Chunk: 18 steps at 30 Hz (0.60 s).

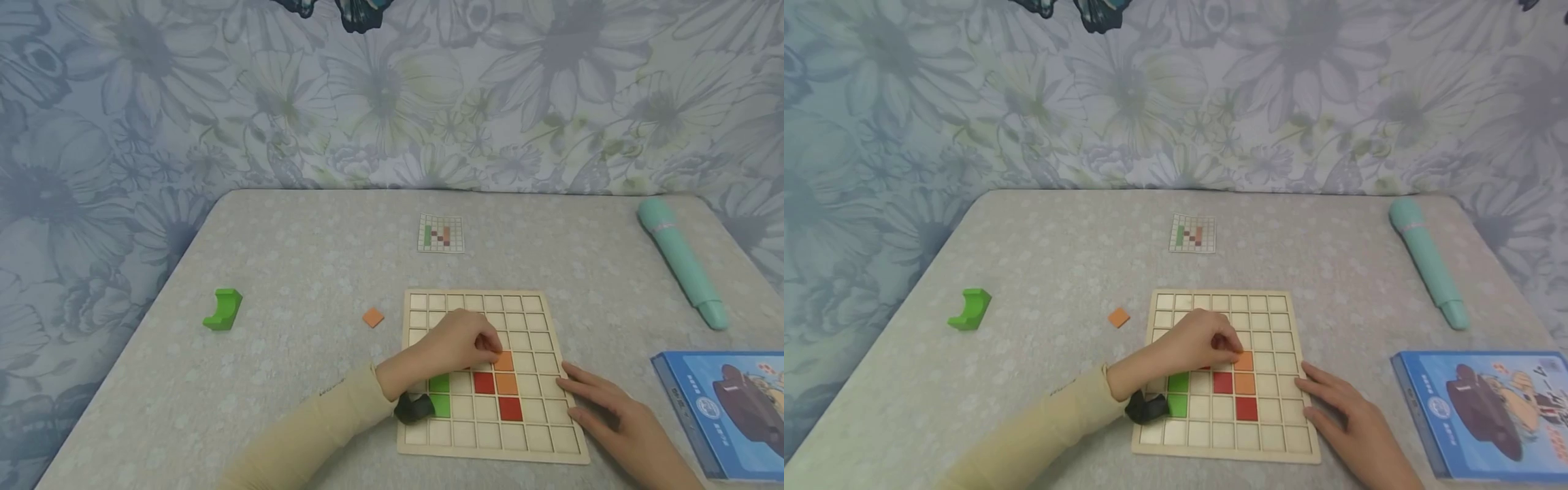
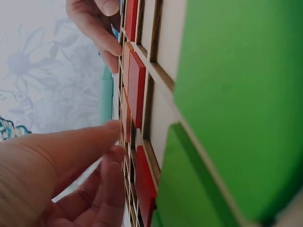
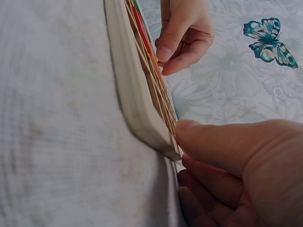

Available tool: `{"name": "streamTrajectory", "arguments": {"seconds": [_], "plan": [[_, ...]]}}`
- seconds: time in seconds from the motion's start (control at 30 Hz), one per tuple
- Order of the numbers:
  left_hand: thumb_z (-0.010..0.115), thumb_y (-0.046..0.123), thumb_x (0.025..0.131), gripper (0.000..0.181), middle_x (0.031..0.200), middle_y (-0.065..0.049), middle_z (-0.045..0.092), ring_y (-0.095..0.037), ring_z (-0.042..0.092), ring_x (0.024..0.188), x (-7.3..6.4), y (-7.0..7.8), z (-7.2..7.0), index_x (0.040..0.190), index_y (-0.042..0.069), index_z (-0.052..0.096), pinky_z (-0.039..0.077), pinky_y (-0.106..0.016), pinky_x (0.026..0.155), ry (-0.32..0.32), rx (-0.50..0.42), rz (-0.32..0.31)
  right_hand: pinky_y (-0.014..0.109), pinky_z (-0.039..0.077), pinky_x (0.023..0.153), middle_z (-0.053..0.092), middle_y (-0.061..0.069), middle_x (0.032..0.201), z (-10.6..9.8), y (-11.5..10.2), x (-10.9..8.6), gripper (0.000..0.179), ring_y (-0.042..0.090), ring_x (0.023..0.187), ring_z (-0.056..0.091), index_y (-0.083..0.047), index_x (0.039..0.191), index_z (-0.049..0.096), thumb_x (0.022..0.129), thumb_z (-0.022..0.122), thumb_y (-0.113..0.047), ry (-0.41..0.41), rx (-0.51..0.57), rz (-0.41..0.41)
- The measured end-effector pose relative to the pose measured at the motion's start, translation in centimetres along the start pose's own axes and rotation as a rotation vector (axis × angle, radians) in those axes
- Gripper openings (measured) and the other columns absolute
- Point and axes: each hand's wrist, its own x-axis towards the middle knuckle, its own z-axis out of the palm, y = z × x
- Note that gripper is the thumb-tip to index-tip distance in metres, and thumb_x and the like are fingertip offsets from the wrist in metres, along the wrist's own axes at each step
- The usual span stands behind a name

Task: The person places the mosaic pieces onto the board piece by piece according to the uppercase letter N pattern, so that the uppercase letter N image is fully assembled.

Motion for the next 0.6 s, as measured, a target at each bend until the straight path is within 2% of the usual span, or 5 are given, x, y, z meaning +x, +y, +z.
{"name": "streamTrajectory", "arguments": {"seconds": [0.17, 0.27, 0.33, 0.43, 0.6], "plan": [[0.072, 0.011, 0.084, 0.01, 0.083, 0.009, 0.062, 0.004, 0.053, 0.072, -0.8, 0.1, -0.7, 0.094, 0.009, 0.073, 0.044, -0.011, 0.066, 0.053, -0.12, 0.02, 0.003, 0.028, 0.086, 0.05, 0.001, 0.135, 0.0, 0.1, 0.0, 0.04, -0.005, 0.119, 0.036, -0.023, 0.123, 0.063, 0.084, 0.071, -0.027, -0.021, -0.013, 0.03], [0.07, 0.009, 0.085, 0.014, 0.089, 0.003, 0.065, 0.001, 0.056, 0.077, -1.8, -0.3, -1.9, 0.098, 0.005, 0.072, 0.046, -0.015, 0.07, 0.076, -0.228, 0.038, 0.003, 0.027, 0.086, 0.049, 0.001, 0.135, 0.0, 0.1, 0.0, 0.04, -0.008, 0.119, 0.033, -0.023, 0.123, 0.063, 0.084, 0.071, -0.028, -0.019, -0.005, 0.031], [0.07, 0.007, 0.085, 0.017, 0.093, -0.002, 0.066, -0.003, 0.058, 0.08, -2.7, -1.0, -2.9, 0.101, 0.003, 0.071, 0.048, -0.019, 0.074, 0.095, -0.306, 0.043, 0.002, 0.026, 0.086, 0.05, 0.001, 0.135, 0.0, 0.1, 0.0, 0.039, -0.011, 0.118, 0.031, -0.023, 0.122, 0.063, 0.084, 0.071, -0.026, -0.012, 0.006, 0.02], [0.069, 0.007, 0.086, 0.02, 0.099, -0.006, 0.066, -0.007, 0.059, 0.085, -4.6, -2.9, -4.6, 0.105, 0.001, 0.069, 0.049, -0.025, 0.078, 0.141, -0.369, 0.007, 0.001, 0.025, 0.085, 0.05, 0.0, 0.134, 0.0, 0.0, -0.1, 0.038, -0.012, 0.117, 0.029, -0.023, 0.121, 0.064, 0.084, 0.071, -0.025, -0.012, 0.019, 0.014], [0.069, 0.005, 0.085, 0.025, 0.106, -0.009, 0.064, -0.021, 0.058, 0.096, -8.2, -6.4, -7.3, 0.109, 0.0, 0.067, 0.047, -0.034, 0.084, 0.251, -0.372, -0.129, 0.012, 0.036, 0.088, 0.05, 0.001, 0.135, -0.3, 0.0, 0.0, 0.038, 0.006, 0.122, 0.04, -0.025, 0.122, 0.063, 0.085, 0.07, -0.03, -0.043, -0.012, 0.055]]}}
